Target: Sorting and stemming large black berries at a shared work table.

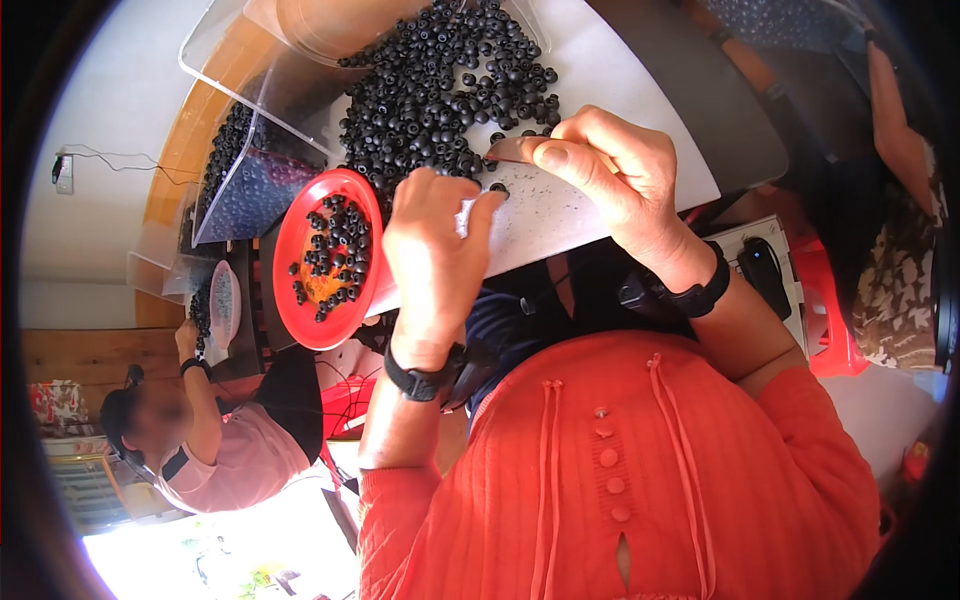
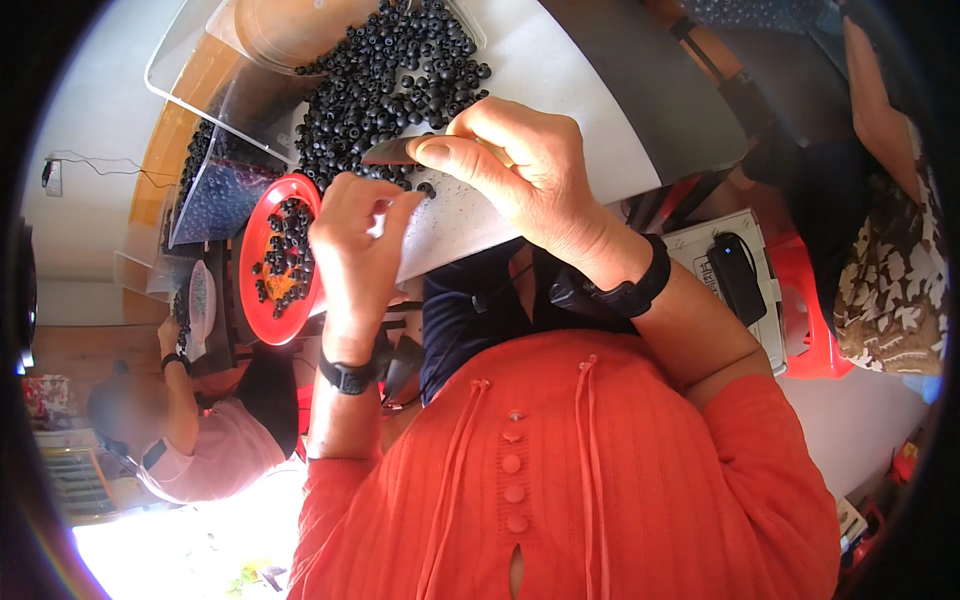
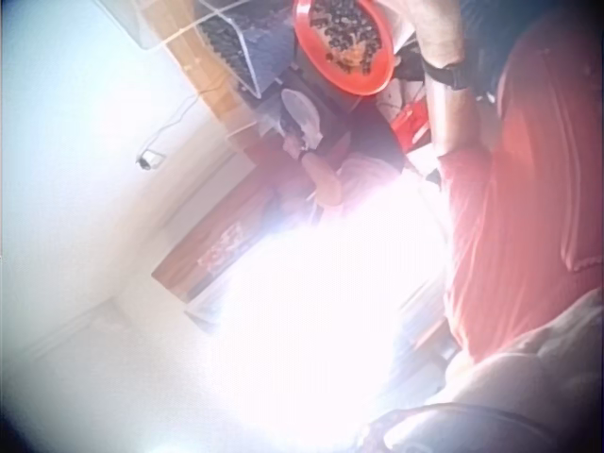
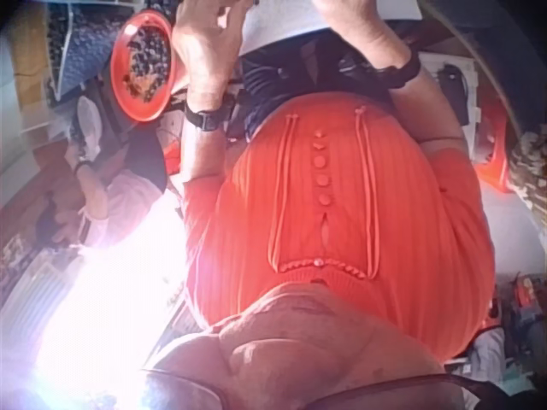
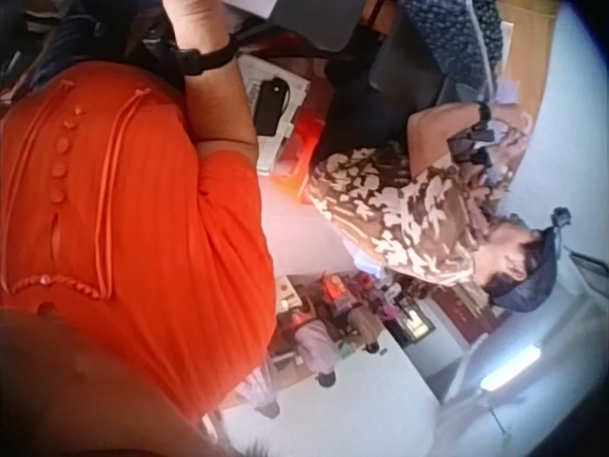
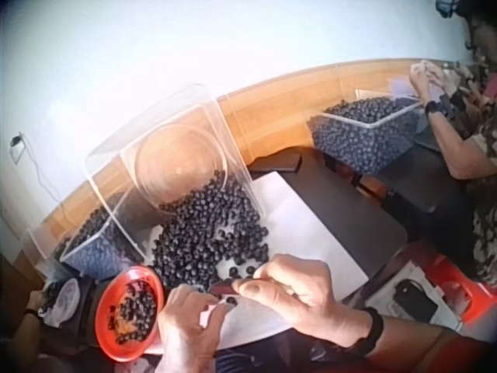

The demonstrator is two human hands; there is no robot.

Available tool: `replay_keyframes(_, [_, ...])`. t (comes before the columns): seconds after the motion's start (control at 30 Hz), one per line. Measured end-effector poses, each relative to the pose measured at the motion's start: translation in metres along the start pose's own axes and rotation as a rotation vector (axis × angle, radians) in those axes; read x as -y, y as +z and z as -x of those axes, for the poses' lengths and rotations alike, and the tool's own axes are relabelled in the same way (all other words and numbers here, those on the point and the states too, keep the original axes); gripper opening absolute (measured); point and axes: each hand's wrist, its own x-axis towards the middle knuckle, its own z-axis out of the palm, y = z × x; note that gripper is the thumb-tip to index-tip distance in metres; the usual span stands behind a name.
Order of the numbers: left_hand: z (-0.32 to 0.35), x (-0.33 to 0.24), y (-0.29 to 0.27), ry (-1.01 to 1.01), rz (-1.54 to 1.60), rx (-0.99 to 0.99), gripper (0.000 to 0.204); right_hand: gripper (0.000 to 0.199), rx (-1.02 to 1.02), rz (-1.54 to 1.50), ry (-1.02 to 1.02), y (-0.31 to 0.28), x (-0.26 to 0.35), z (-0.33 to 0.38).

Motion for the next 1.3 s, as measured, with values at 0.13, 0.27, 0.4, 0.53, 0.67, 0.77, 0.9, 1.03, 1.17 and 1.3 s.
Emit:
replay_keyframes(0.13, [-0.008, -0.001, 0.017, 0.085, -0.138, 0.028, 0.015, 0.022, 0.003, 0.035, 0.019, -0.003, 0.005, -0.002])
replay_keyframes(0.27, [-0.006, 0.002, 0.017, 0.108, -0.176, 0.047, 0.009, 0.021, 0.027, 0.042, 0.001, -0.004, 0.006, -0.003])
replay_keyframes(0.4, [-0.008, -0.001, 0.016, 0.154, -0.205, 0.066, 0.010, 0.021, -0.005, 0.040, -0.051, 0.000, -0.004, 0.000])
replay_keyframes(0.53, [-0.006, 0.003, 0.014, 0.188, -0.292, 0.120, 0.014, 0.022, 0.002, 0.074, -0.063, 0.002, -0.005, 0.001])
replay_keyframes(0.67, [0.003, -0.003, -0.004, 0.146, -0.187, 0.117, 0.017, 0.023, -0.019, 0.072, -0.091, 0.004, -0.007, -0.001])
replay_keyframes(0.77, [0.016, 0.007, -0.003, 0.107, -0.186, 0.117, 0.018, 0.030, 0.050, 0.226, -0.104, 0.006, -0.010, -0.001])
replay_keyframes(0.9, [0.018, 0.012, -0.005, 0.085, -0.148, 0.110, 0.017, 0.037, 0.131, 0.461, -0.247, 0.008, -0.014, -0.004])
replay_keyframes(1.03, [0.021, 0.018, -0.006, -0.329, 0.506, 0.090, 0.018, 0.039, 0.152, 0.531, -0.242, 0.010, -0.013, -0.003])
replay_keyframes(1.17, [0.020, 0.021, -0.013, -0.628, 1.261, 0.070, 0.023, 0.039, 0.195, 0.550, -0.215, 0.010, -0.010, -0.002])
replay_keyframes(1.3, [0.026, 0.024, -0.005, -0.615, 1.439, 0.054, 0.026, 0.027, 0.230, 0.536, -0.222, 0.009, -0.009, -0.002])
